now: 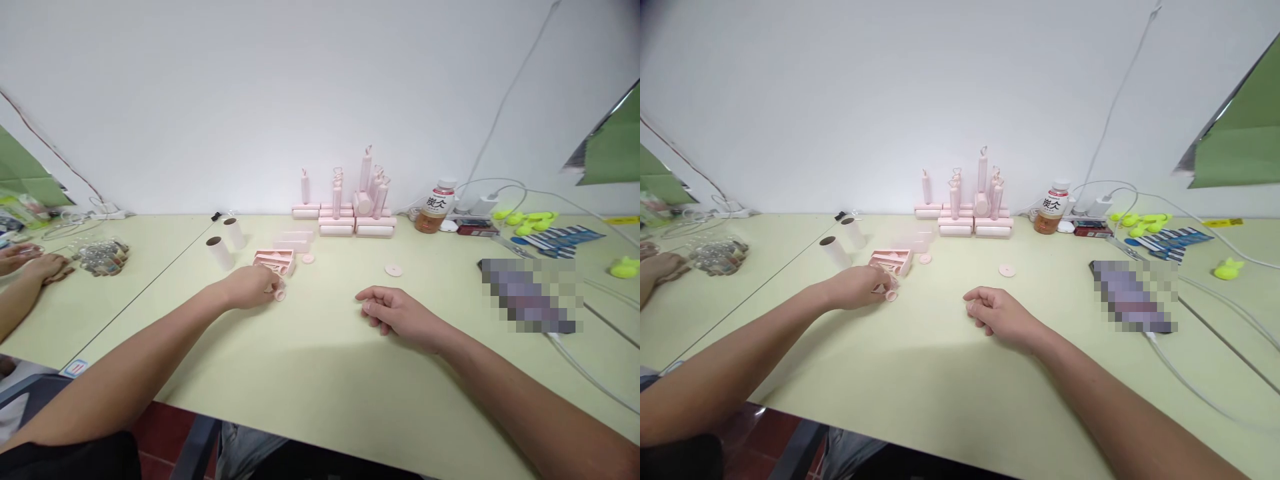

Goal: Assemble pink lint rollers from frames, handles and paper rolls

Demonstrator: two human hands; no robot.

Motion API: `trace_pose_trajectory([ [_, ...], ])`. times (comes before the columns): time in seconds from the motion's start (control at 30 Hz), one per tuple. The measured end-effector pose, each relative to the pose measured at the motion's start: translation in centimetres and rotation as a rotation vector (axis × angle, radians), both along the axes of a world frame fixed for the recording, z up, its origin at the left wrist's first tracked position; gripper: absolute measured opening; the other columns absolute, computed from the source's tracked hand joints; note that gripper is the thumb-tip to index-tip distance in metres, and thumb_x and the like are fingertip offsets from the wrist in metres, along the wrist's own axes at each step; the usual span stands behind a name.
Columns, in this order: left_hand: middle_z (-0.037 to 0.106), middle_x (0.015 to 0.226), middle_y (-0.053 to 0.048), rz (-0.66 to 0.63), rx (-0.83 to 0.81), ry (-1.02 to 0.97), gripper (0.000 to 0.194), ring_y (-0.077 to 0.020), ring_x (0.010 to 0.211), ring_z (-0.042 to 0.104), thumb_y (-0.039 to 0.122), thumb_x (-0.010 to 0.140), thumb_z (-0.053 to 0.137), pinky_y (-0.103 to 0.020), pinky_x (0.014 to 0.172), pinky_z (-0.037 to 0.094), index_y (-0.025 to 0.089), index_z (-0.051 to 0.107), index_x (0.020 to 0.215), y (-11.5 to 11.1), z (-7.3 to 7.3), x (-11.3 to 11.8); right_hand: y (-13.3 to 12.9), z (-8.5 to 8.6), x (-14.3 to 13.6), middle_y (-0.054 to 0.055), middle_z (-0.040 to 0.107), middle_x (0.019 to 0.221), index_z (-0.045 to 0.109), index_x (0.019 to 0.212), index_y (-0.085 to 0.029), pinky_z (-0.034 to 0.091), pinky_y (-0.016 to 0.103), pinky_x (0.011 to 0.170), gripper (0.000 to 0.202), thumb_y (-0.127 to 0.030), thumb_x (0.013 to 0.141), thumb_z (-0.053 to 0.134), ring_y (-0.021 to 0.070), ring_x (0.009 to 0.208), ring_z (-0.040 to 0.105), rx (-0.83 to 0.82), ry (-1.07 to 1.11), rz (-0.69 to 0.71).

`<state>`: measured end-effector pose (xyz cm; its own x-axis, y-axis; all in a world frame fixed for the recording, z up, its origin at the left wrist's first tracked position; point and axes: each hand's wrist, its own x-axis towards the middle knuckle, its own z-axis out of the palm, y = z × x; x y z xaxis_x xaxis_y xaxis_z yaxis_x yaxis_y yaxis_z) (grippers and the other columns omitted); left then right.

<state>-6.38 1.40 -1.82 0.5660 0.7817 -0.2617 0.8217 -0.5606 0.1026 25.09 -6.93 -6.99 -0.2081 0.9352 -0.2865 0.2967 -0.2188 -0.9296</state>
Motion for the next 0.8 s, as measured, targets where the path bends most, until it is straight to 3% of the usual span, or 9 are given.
trace_pose_trajectory([
  [0.13, 0.07, 0.085, -0.005, 0.009, 0.044, -0.01, 0.023, -0.0222, 0.077, 0.061, 0.037, 0.084, 0.049, -0.03, 0.062, 0.038, 0.023, 0.068, 0.083, -0.5, -0.6, 0.9, -0.1, 0.1, 0.0, 0.003, 0.059, 0.085, 0.063, 0.106, -0.019, 0.045, 0.026, 0.059, 0.03, -0.039, 0.083, 0.063, 0.0139, 0.072, 0.054, -0.002, -0.013, -0.002],
  [0.23, 0.071, 0.09, -0.004, 0.091, 0.082, -0.03, 0.023, -0.0226, 0.079, 0.063, 0.038, 0.083, 0.05, -0.031, 0.061, 0.04, 0.023, 0.068, 0.087, 0.1, 0.6, 0.5, -0.1, 0.1, -0.1, 0.004, 0.06, 0.085, 0.064, 0.105, -0.019, 0.045, 0.026, 0.058, 0.031, -0.039, 0.082, 0.065, 0.0143, 0.072, 0.055, 0.0, -0.008, -0.009],
  [0.4, 0.061, 0.123, -0.014, 0.531, 0.507, -0.034, 0.041, -0.0329, 0.108, 0.06, 0.044, 0.081, 0.053, -0.038, 0.08, 0.047, 0.02, 0.063, 0.114, 3.6, 4.1, -3.3, -0.1, 0.1, -0.1, 0.005, 0.061, 0.086, 0.065, 0.105, -0.019, 0.045, 0.026, 0.058, 0.032, -0.039, 0.08, 0.067, 0.0148, 0.072, 0.055, 0.006, -0.008, -0.013],
  [0.47, 0.058, 0.129, -0.018, 0.698, 0.456, 0.042, 0.06, -0.0372, 0.109, 0.06, 0.05, 0.075, 0.059, -0.041, 0.079, 0.049, 0.019, 0.057, 0.127, 5.0, 4.7, -5.3, -0.1, 0.0, -0.1, 0.004, 0.061, 0.085, 0.065, 0.105, -0.019, 0.045, 0.026, 0.058, 0.031, -0.039, 0.081, 0.066, 0.0146, 0.072, 0.055, 0.008, -0.015, -0.009],
  [0.57, 0.066, 0.116, -0.016, 0.754, 0.28, 0.041, 0.058, -0.0349, 0.095, 0.064, 0.045, 0.07, 0.064, -0.039, 0.069, 0.05, 0.019, 0.06, 0.122, 6.1, 4.7, -7.4, -0.1, 0.0, -0.1, 0.004, 0.061, 0.084, 0.065, 0.105, -0.019, 0.045, 0.026, 0.058, 0.03, -0.039, 0.082, 0.066, 0.0144, 0.072, 0.055, 0.012, -0.018, -0.008],
  [0.7, 0.07, 0.102, -0.011, 0.79, 0.422, -0.271, 0.045, -0.0289, 0.08, 0.066, 0.044, 0.07, 0.067, -0.035, 0.061, 0.048, 0.022, 0.064, 0.109, 5.0, 5.3, -6.7, 0.0, 0.0, -0.3, 0.004, 0.061, 0.084, 0.065, 0.105, -0.019, 0.045, 0.026, 0.057, 0.029, -0.038, 0.083, 0.065, 0.0142, 0.072, 0.056, 0.013, -0.017, -0.013],
  [0.77, 0.069, 0.104, -0.008, 0.751, 0.47, -0.603, 0.043, -0.0223, 0.073, 0.067, 0.046, 0.072, 0.068, -0.031, 0.058, 0.048, 0.023, 0.061, 0.108, 3.6, 5.5, -4.3, -0.1, -0.1, -0.5, 0.004, 0.061, 0.084, 0.065, 0.106, -0.019, 0.047, 0.027, 0.057, 0.031, -0.04, 0.083, 0.066, 0.0145, 0.071, 0.057, 0.027, 0.015, -0.013],
  [0.8, 0.069, 0.101, -0.007, 0.689, 0.402, -0.773, 0.041, -0.019, 0.068, 0.067, 0.045, 0.072, 0.069, -0.028, 0.056, 0.047, 0.022, 0.06, 0.105, 2.7, 5.4, -2.7, -0.2, -0.1, -0.6, 0.004, 0.061, 0.085, 0.064, 0.108, -0.019, 0.048, 0.028, 0.057, 0.034, -0.042, 0.083, 0.066, 0.0148, 0.07, 0.057, 0.037, 0.046, -0.009],
])
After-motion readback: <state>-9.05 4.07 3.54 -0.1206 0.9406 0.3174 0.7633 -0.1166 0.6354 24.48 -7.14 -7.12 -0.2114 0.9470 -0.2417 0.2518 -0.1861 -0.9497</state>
